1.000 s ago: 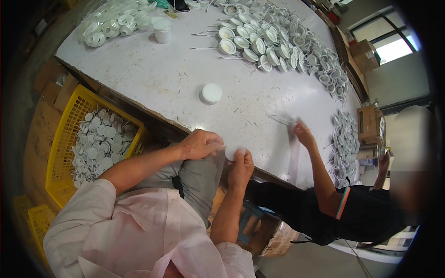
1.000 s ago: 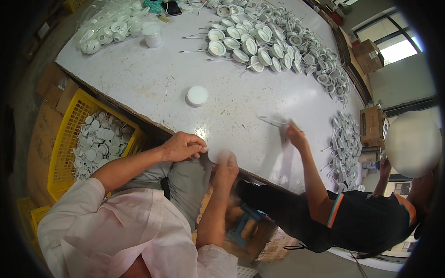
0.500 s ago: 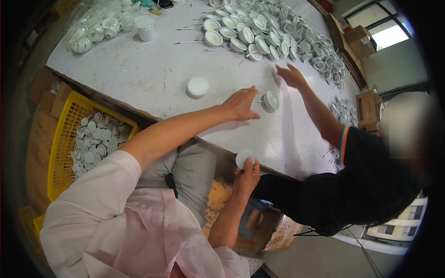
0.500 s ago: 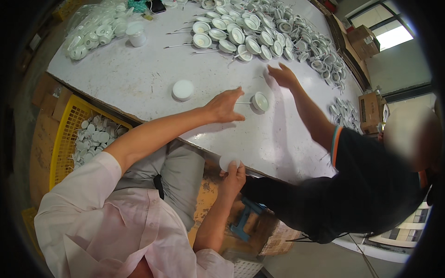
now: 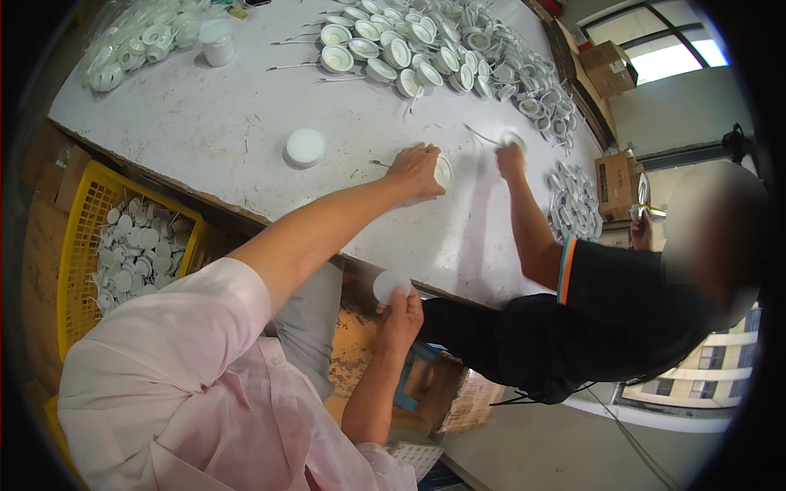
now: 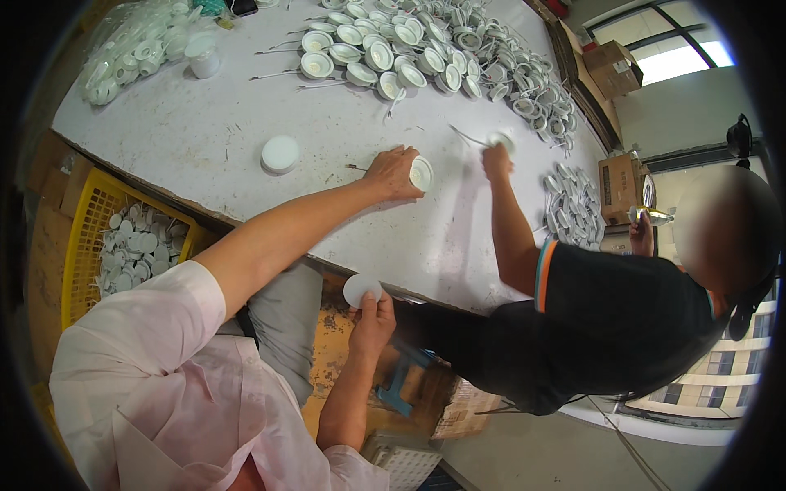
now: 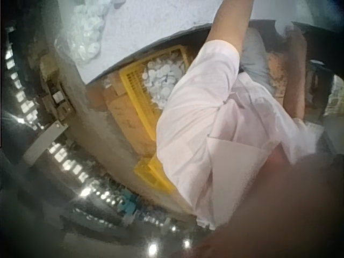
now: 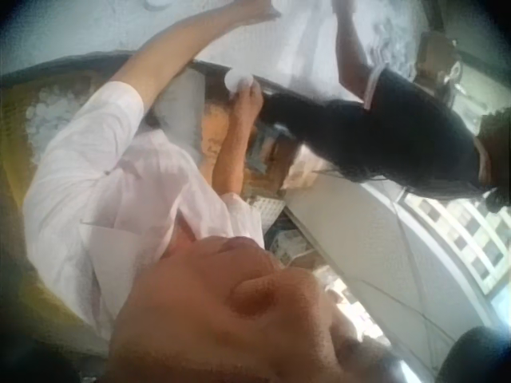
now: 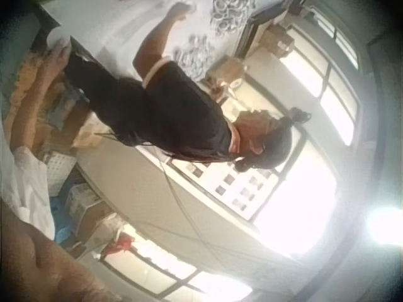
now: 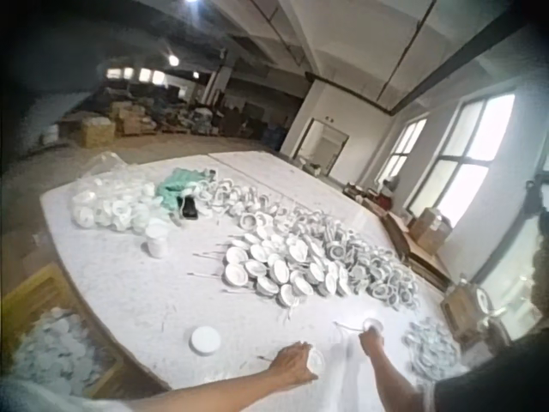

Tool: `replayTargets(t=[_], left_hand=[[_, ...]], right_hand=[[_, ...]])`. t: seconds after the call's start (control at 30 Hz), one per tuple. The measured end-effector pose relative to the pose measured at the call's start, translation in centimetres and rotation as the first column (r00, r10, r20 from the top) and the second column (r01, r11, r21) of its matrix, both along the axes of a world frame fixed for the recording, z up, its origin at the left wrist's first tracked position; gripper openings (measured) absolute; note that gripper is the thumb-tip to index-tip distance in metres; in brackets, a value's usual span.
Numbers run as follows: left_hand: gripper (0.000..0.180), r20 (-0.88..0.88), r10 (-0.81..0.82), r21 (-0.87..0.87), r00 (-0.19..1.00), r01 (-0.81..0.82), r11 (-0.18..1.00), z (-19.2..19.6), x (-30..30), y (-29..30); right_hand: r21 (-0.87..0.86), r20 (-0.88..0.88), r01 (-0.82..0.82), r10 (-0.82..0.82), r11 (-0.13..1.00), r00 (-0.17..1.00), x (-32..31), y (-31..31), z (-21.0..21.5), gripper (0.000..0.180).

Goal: The person repeatedly takes lamp housings and circular diffuser discs, inserts the discs into the housings, and presses them into place by hand.

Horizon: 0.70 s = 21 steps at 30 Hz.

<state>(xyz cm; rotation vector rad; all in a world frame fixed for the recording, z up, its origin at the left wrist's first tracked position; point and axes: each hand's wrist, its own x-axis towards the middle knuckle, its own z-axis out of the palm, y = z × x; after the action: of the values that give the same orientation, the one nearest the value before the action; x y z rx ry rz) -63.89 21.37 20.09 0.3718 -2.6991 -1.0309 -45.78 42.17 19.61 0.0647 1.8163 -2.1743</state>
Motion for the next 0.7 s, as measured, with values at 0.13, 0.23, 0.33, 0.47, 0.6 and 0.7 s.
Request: replayTargets(t=[0.13,0.23,0.33,0.47,0.6,0.7], left_hand=[[0.08,-0.077,-0.108,0.242,0.991,0.124,0.962,0.4,4.4,-0.5],[0.081,-0.244,-0.196,0.294,0.95,0.265,0.918,1.3,8.5,0.2],[0.086,-0.362,-0.197,0.38,0.911,0.338,0.861,2.7,12.2,0.8],[0.088,-0.343,-0.186,0.445,0.921,0.334,0.831,3.6,15.3,0.9],[0.091,-0.366,-0.22,0.357,0.904,0.355,0.864,3.5,17.0,0.4],[0.091,-0.361,-0.255,0.357,0.897,0.385,0.851,4.0,18.0,0.2]], right_hand=[[0.039,-0.074,0.162,-0.159,0.986,0.985,-2.3,-0.9,2.2,0.016],[0.007,-0.105,0.234,-0.232,0.972,0.967,-4.2,-0.8,4.0,0.021],[-0.028,-0.142,0.185,-0.187,0.982,0.972,-5.2,-2.0,5.3,0.026],[0.048,-0.149,0.111,-0.102,0.993,0.984,-4.6,-3.9,6.0,0.03],[0.15,-0.157,0.073,-0.049,0.986,0.986,-3.7,-4.9,5.6,0.033],[0.225,-0.185,0.087,-0.045,0.97,0.982,-3.4,-5.5,5.5,0.036]])
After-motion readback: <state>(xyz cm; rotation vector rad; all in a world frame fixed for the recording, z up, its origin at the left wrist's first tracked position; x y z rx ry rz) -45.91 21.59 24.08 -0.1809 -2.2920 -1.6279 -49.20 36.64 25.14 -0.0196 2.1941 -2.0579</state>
